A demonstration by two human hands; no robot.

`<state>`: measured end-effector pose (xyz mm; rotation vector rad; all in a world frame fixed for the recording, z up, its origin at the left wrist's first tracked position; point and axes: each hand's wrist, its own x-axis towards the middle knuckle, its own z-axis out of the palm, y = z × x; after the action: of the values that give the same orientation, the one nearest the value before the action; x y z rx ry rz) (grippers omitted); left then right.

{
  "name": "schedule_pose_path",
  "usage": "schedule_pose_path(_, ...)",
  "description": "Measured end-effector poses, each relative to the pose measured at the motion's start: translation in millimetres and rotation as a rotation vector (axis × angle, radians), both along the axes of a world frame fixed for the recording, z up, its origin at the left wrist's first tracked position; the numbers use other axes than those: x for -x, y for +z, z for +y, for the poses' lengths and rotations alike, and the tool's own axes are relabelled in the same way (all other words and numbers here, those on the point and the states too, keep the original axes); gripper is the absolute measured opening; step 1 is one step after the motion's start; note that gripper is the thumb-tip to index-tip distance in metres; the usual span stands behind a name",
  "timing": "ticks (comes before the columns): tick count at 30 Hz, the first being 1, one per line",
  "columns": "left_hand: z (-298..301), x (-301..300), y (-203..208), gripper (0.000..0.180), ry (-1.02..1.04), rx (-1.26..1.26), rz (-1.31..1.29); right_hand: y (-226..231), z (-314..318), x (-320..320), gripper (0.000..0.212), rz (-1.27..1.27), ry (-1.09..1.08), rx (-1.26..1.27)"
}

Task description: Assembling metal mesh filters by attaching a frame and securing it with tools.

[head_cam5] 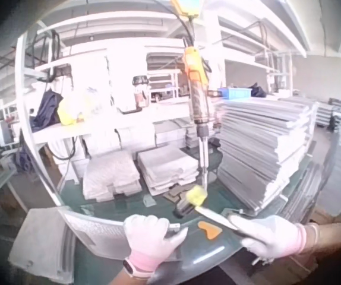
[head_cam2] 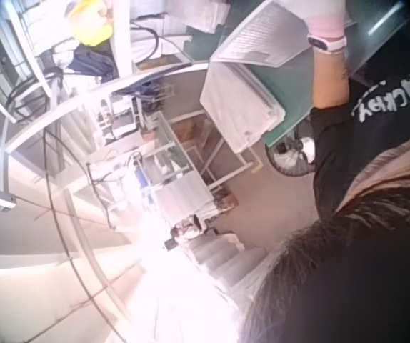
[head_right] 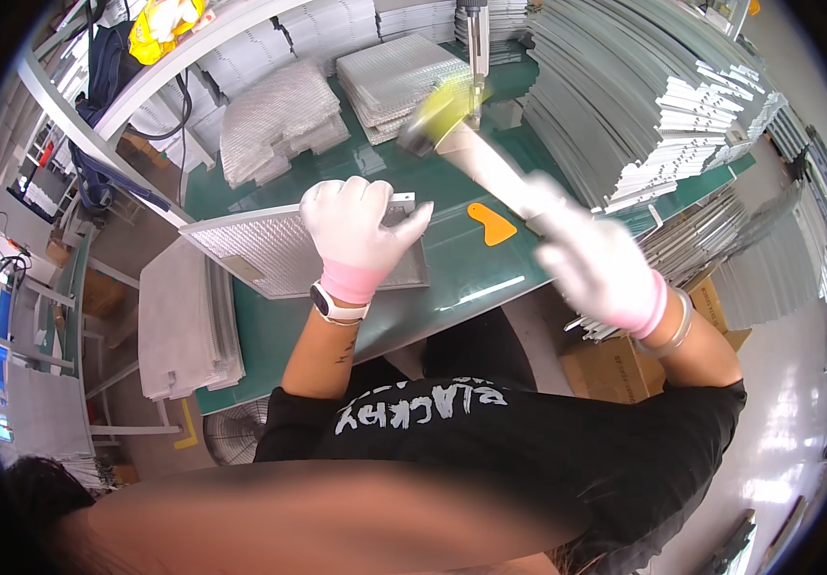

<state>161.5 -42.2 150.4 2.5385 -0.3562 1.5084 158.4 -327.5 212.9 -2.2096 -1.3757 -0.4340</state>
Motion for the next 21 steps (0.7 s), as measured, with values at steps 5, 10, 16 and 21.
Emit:
schedule_pose_path(5,6.9,-0.5,-6.8,0.04,-0.003,-0.008,-0.014,10.7,2.2,-1.4,0.058,-0.025,-0.03,-0.082)
schedule_pose_path(10,6.7,1.8,-5.8,0.044,-0.038,-0.037,-0.015,-32.2,7.4,3.8,0.059,0.204,0.054,-0.935)
schedule_pose_path(16,12.9,0.6,-11.3,0.048,-0.021,-0.049,-0.025,-12.7,-3.3,-1.4,0.059,-0.021,-0.076,-0.122)
schedule_pose_path(21,9.7,2.7,-9.8,0.048,0.023,-0.071,0.0,-24.1,-2.5,-5.9,0.061,0.023,0.029,-0.554)
